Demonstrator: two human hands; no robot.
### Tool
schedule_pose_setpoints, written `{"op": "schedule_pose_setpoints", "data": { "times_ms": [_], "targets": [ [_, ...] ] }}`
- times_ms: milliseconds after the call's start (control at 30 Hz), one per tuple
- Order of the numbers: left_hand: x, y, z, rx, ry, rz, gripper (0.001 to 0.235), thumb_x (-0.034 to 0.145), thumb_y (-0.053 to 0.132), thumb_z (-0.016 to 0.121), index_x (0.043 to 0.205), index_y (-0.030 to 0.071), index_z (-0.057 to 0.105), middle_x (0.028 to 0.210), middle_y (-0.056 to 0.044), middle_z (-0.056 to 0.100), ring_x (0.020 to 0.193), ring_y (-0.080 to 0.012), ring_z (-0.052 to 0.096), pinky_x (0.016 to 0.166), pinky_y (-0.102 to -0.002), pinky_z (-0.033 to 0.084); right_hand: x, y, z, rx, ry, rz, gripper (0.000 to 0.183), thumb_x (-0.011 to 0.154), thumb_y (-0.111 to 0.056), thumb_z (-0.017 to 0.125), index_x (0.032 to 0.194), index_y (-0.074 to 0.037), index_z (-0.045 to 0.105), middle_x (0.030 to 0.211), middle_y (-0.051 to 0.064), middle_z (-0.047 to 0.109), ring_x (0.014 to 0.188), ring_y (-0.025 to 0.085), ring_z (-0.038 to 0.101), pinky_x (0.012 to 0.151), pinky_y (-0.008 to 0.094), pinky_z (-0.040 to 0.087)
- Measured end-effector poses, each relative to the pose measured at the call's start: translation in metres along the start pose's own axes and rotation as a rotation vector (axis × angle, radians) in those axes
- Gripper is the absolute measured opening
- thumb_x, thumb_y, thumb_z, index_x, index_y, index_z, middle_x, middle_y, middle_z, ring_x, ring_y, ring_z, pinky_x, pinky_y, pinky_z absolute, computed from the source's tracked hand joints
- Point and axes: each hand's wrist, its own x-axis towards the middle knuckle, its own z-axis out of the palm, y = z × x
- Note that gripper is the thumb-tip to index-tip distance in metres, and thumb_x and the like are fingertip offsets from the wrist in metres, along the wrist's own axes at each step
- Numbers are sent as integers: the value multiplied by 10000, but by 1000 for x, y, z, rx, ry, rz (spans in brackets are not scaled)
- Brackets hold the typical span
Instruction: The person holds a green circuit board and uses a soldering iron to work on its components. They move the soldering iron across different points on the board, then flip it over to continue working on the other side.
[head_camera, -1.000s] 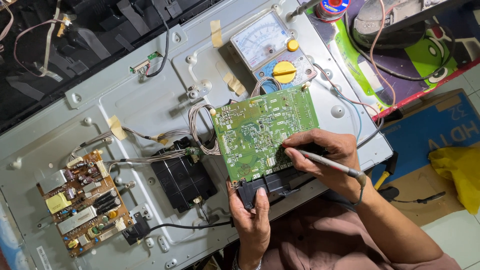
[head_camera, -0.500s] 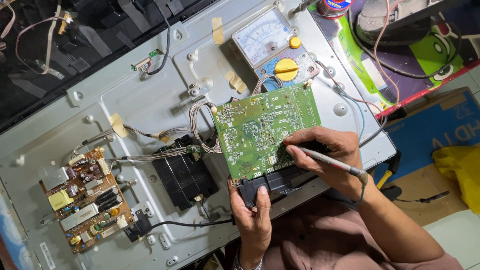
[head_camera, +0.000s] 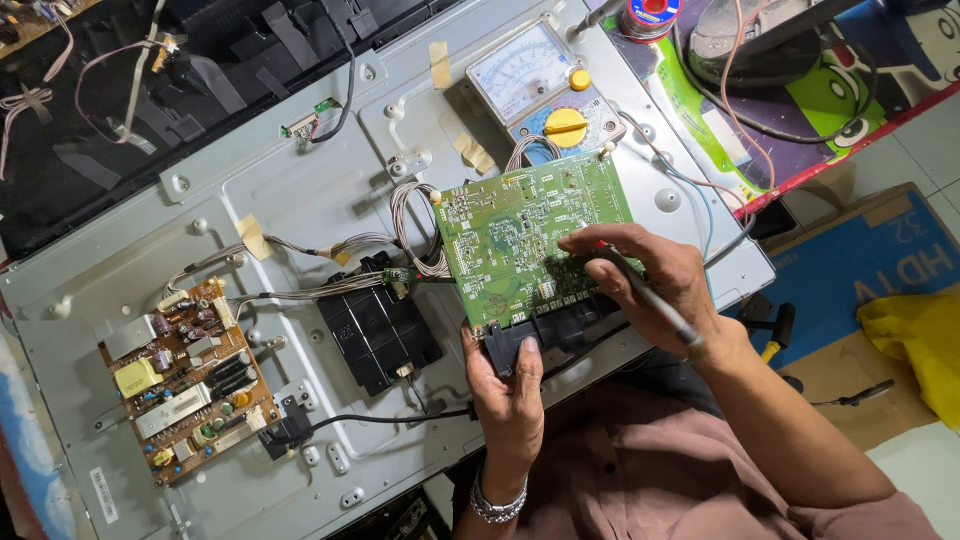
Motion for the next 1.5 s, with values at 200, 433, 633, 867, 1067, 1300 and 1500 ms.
{"op": "schedule_pose_setpoints", "data": {
  "times_ms": [200,433,633,867,1067,1300,1500],
  "targets": [
    [1,0,-2,-38,-62,64,726,891,84,594,1556,33,304,1153,-82,598,890,-94,596,845,-258,558,13,-8,16,-57,-336,-254,454,1053,-365,515,1388,-75,416,1606,185,451,1455,334,523,1292,561,260],
    [1,10,0,-30,-39,13,817,921,190,653,1578,-10,212,1378,-127,564,1127,-153,589,954,-284,536,14,-16,12,-24,-398,-248,538,1022,-353,567,1399,-36,351,1656,233,338,1508,365,439,1312,594,166],
    [0,-6,-2,51,-20,66,859,932,267,636,1583,-37,164,1613,-178,353,1446,-223,407,1167,-330,360,13,-14,9,5,-443,-299,580,1032,-394,527,1430,-9,352,1665,214,324,1527,332,420,1321,563,185],
    [3,-21,-5,42,11,103,861,926,210,661,1585,-34,163,1541,-176,421,1277,-185,509,1091,-330,432,13,-13,8,-28,-447,-335,629,1018,-401,552,1471,-20,340,1664,214,334,1514,330,437,1303,546,233],
    [2,-18,-7,132,67,-13,938,892,289,670,1599,-28,142,1508,-146,465,1237,-158,538,1044,-293,442,11,-11,5,-1,-432,-318,652,1024,-407,546,1486,12,358,1655,200,356,1521,295,430,1312,526,199],
    [1,20,6,93,9,151,586,928,206,627,1444,0,442,1301,-135,665,1153,-197,648,1032,-327,499,9,-5,5,-59,-401,-413,768,1025,-460,526,1549,28,250,1660,220,351,1502,302,486,1316,529,210],
    [1,13,3,82,8,127,694,924,229,629,1516,-9,356,1418,-153,595,1259,-208,598,1083,-328,464,10,-6,7,-53,-432,-345,741,995,-455,584,1516,4,324,1661,181,359,1518,286,440,1308,534,166]
  ]
}}
